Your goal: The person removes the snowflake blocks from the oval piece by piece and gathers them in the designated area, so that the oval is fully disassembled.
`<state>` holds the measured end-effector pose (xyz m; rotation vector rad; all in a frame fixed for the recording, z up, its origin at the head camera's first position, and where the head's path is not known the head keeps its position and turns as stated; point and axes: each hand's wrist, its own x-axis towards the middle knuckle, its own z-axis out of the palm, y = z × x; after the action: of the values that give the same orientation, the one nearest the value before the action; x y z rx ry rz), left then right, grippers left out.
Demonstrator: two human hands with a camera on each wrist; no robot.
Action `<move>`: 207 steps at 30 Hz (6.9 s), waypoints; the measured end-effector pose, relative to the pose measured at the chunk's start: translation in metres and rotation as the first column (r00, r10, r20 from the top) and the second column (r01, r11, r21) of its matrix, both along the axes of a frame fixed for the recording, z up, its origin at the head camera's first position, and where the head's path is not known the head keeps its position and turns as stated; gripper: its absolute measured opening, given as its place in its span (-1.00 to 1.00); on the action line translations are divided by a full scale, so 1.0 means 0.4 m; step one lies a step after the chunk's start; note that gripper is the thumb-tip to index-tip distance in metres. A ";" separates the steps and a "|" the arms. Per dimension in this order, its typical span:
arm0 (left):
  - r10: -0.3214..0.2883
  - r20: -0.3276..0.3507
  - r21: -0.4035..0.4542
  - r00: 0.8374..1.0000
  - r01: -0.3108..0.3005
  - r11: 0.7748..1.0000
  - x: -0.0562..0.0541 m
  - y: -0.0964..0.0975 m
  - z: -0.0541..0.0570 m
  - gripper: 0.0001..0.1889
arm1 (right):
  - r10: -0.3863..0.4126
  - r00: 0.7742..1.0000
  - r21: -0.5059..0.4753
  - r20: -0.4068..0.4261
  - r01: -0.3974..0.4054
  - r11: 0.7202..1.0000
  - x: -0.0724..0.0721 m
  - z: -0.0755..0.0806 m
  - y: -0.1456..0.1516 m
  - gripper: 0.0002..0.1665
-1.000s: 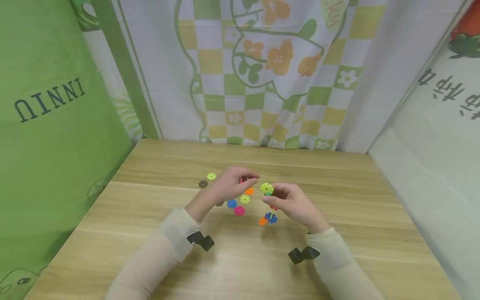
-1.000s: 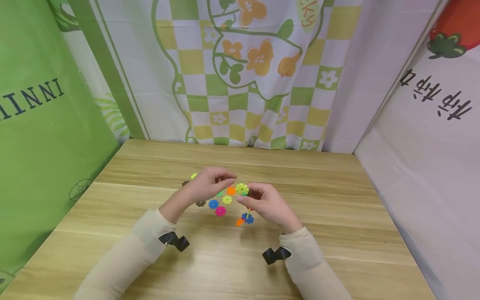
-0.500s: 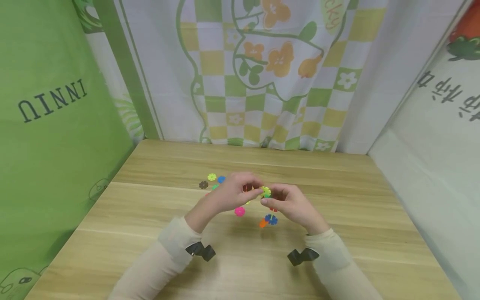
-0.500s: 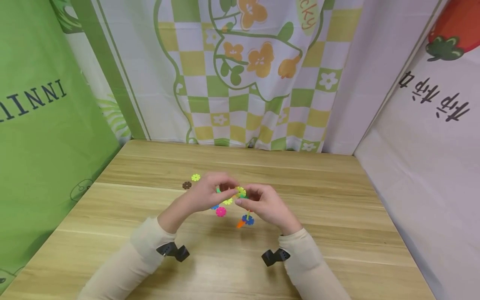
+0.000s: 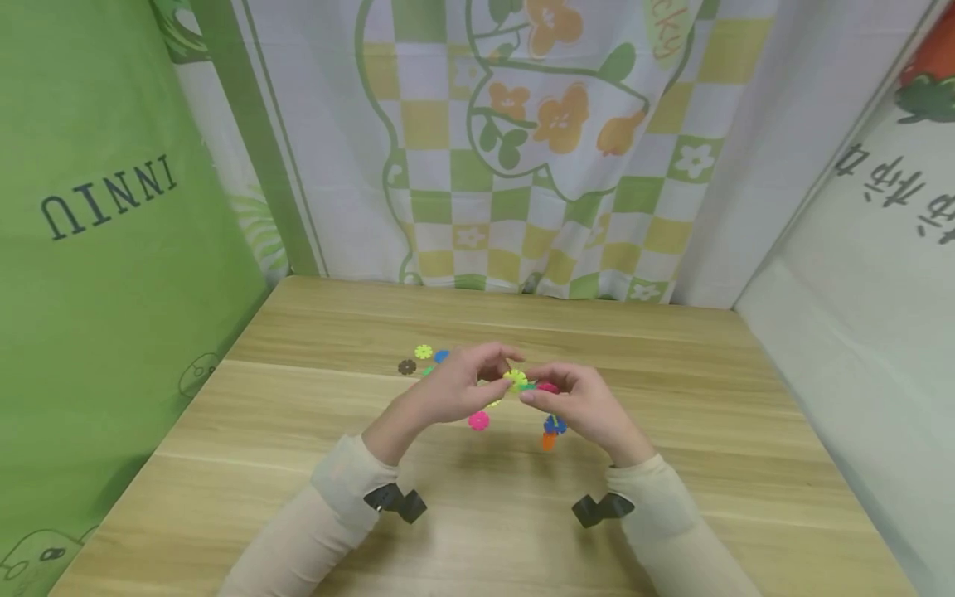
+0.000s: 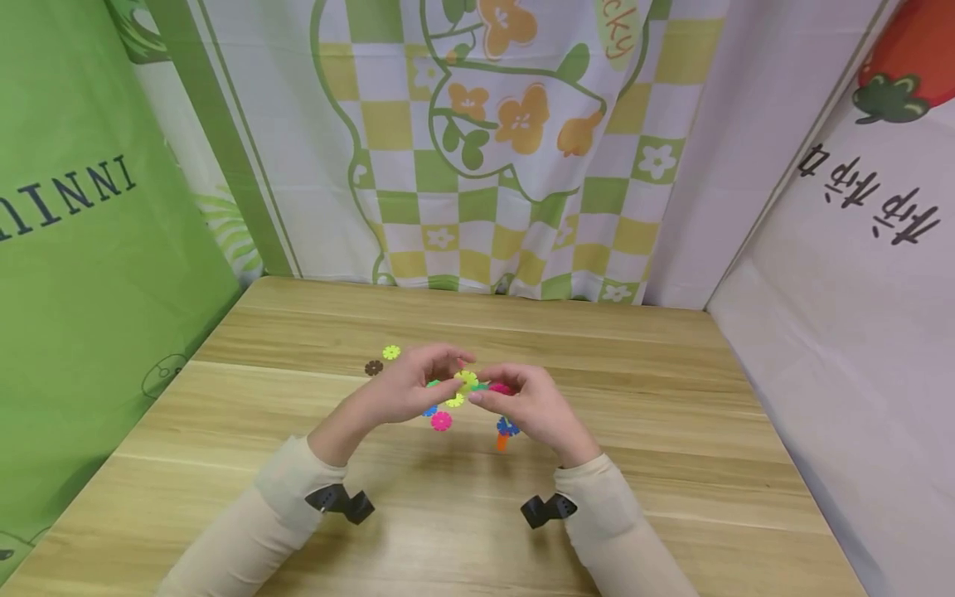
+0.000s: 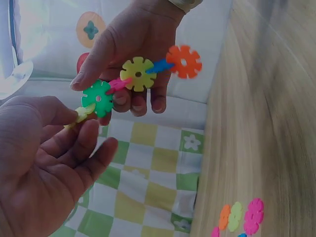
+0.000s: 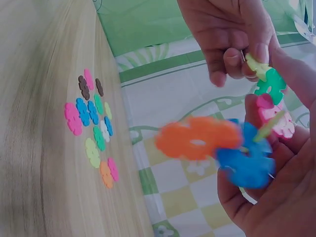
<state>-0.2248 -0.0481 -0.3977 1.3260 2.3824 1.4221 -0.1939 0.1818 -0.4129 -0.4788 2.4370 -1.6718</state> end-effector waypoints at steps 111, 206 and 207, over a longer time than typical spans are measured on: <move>0.040 -0.156 -0.006 0.987 -0.041 0.999 -0.004 -0.043 -0.064 -0.72 | 0.052 0.998 -0.031 0.021 -0.051 0.998 0.013 -0.037 0.006 -0.49; 0.038 -0.008 0.138 0.999 -0.037 0.990 0.018 -0.029 -0.017 -0.81 | 0.148 0.975 -0.085 -0.165 -0.164 0.983 0.026 0.002 -0.001 -0.78; 0.033 -0.015 0.136 0.999 -0.031 0.990 0.017 -0.031 -0.017 -0.82 | 0.152 0.975 -0.087 -0.163 -0.168 0.982 0.026 0.001 -0.002 -0.78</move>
<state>-0.2179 -0.0604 -0.4045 1.3405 2.3655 1.6151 -0.1837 0.1810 -0.4123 -0.8266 2.3515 -1.7550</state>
